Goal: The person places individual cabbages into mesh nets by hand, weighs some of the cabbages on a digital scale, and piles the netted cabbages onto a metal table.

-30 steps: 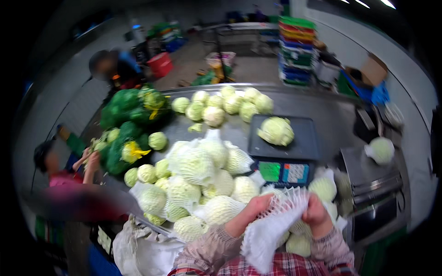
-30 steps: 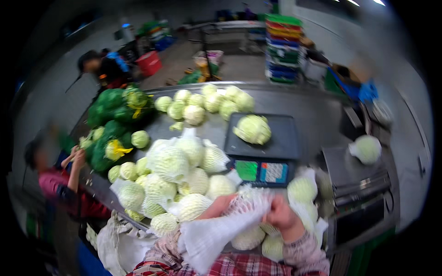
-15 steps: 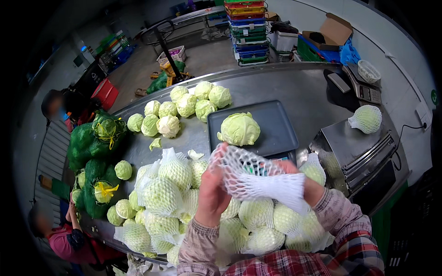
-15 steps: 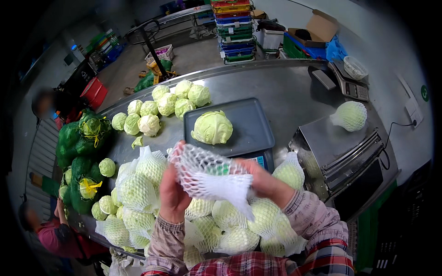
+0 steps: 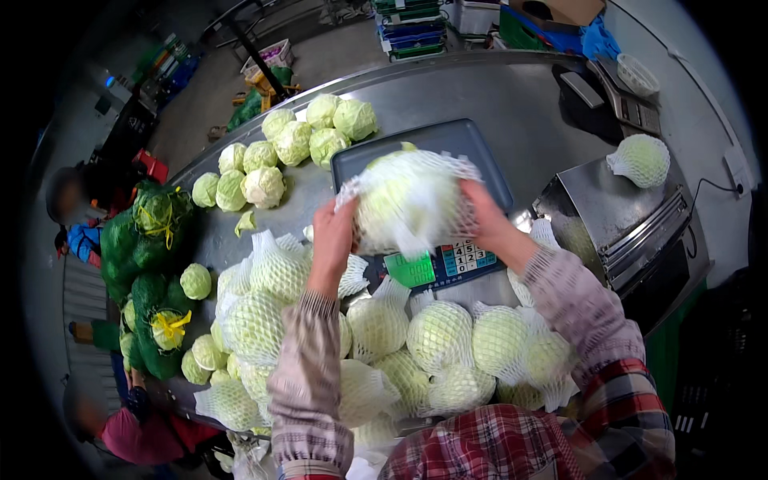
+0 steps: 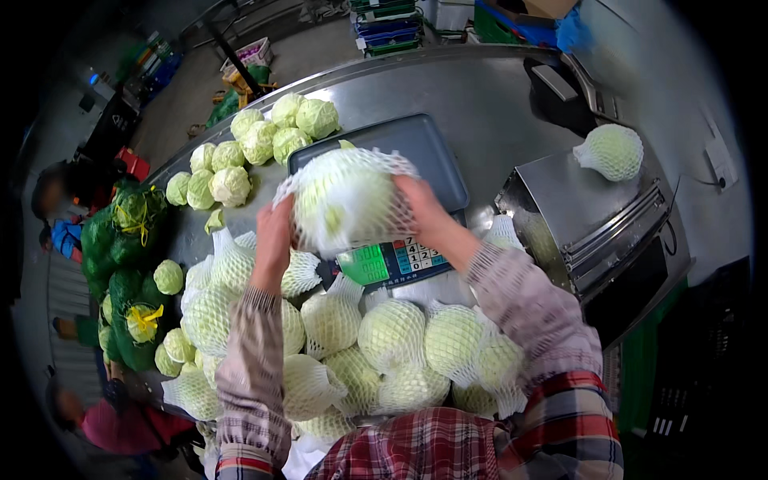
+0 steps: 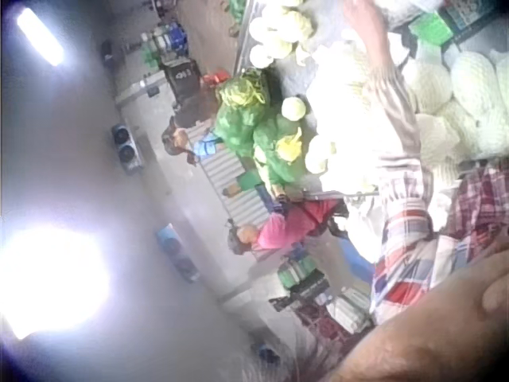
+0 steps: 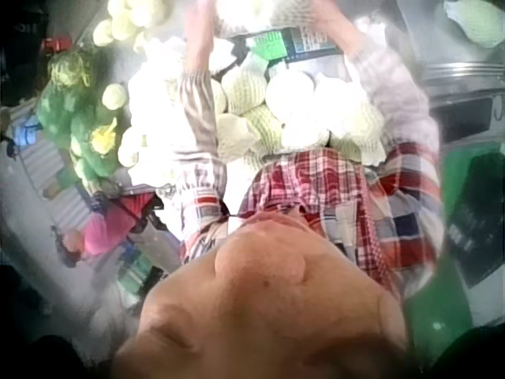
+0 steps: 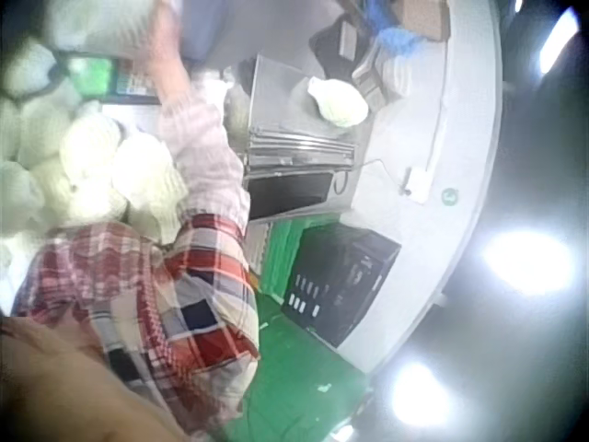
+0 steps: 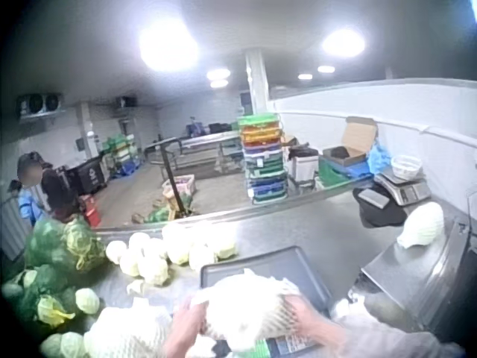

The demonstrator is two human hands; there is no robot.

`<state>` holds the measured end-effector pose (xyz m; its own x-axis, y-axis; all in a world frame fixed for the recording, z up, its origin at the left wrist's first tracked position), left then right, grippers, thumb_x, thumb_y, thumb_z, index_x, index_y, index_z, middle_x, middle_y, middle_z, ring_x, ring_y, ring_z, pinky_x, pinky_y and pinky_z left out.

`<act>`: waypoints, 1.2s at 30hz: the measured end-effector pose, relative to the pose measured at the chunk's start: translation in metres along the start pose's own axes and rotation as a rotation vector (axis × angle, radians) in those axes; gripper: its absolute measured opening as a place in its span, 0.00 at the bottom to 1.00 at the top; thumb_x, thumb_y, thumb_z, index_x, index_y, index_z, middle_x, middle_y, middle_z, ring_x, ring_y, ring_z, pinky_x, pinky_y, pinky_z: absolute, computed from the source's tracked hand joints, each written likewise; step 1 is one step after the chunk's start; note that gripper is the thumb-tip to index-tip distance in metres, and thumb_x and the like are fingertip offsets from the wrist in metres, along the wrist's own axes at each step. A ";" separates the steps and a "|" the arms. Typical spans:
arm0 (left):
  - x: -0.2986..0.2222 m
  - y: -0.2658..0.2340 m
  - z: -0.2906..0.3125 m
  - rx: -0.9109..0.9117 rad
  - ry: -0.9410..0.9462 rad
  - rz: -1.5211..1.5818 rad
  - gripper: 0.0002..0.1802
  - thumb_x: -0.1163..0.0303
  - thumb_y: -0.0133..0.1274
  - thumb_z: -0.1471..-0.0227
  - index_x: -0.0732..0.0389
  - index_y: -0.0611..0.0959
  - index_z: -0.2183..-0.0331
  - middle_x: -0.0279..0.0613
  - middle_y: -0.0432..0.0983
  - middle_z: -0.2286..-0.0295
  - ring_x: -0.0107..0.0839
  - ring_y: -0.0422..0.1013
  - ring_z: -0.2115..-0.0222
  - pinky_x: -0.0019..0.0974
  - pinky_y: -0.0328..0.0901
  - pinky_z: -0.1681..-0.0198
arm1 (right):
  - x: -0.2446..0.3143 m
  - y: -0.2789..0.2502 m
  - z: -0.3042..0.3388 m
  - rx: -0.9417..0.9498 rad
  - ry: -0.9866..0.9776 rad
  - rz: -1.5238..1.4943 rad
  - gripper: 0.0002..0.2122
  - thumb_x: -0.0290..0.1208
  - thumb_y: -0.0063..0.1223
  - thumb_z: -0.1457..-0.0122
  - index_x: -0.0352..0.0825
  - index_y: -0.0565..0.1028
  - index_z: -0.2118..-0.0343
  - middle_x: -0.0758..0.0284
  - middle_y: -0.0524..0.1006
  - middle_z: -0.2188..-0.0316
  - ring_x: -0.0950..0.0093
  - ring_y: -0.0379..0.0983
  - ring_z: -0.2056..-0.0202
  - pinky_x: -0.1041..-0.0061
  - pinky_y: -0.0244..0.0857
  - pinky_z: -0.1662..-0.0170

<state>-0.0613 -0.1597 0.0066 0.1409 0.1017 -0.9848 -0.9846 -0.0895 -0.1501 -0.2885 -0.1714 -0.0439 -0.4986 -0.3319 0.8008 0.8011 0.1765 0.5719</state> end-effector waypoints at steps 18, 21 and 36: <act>-0.014 0.019 0.143 0.076 0.138 0.722 0.34 0.46 0.36 0.44 0.62 0.66 0.46 0.47 0.64 0.48 0.41 0.64 0.50 0.43 0.59 0.45 | -0.003 0.105 0.181 -0.121 0.371 -0.670 0.27 0.54 0.29 0.39 0.38 0.67 0.47 0.61 0.67 0.47 0.62 0.63 0.46 0.57 0.57 0.44; -0.021 0.038 0.161 0.232 -0.056 1.270 0.36 0.44 0.34 0.45 0.63 0.66 0.46 0.49 0.64 0.48 0.43 0.64 0.51 0.46 0.60 0.47 | 0.001 0.083 0.183 0.078 0.359 -0.180 0.30 0.57 0.33 0.40 0.36 0.63 0.46 0.59 0.69 0.50 0.63 0.65 0.48 0.60 0.59 0.45; -0.023 0.053 0.020 0.033 0.213 -0.433 0.34 0.49 0.58 0.59 0.68 0.76 0.58 0.54 0.74 0.60 0.43 0.72 0.59 0.39 0.65 0.56 | 0.121 -0.066 0.048 -0.186 -0.221 -0.148 0.24 0.36 0.50 0.48 0.27 0.65 0.49 0.56 0.72 0.55 0.64 0.71 0.55 0.67 0.65 0.51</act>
<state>-0.1192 -0.1471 0.0233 0.5530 -0.0832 -0.8290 -0.8332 -0.0519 -0.5505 -0.4176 -0.1786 0.0240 -0.6578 -0.1280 0.7423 0.7511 -0.0381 0.6591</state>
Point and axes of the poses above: each hand's wrist, its own z-axis away from the middle knuckle, its own y-axis out of the palm, x = y × z, the point moved 2 cm from there along -z, towards the middle knuckle
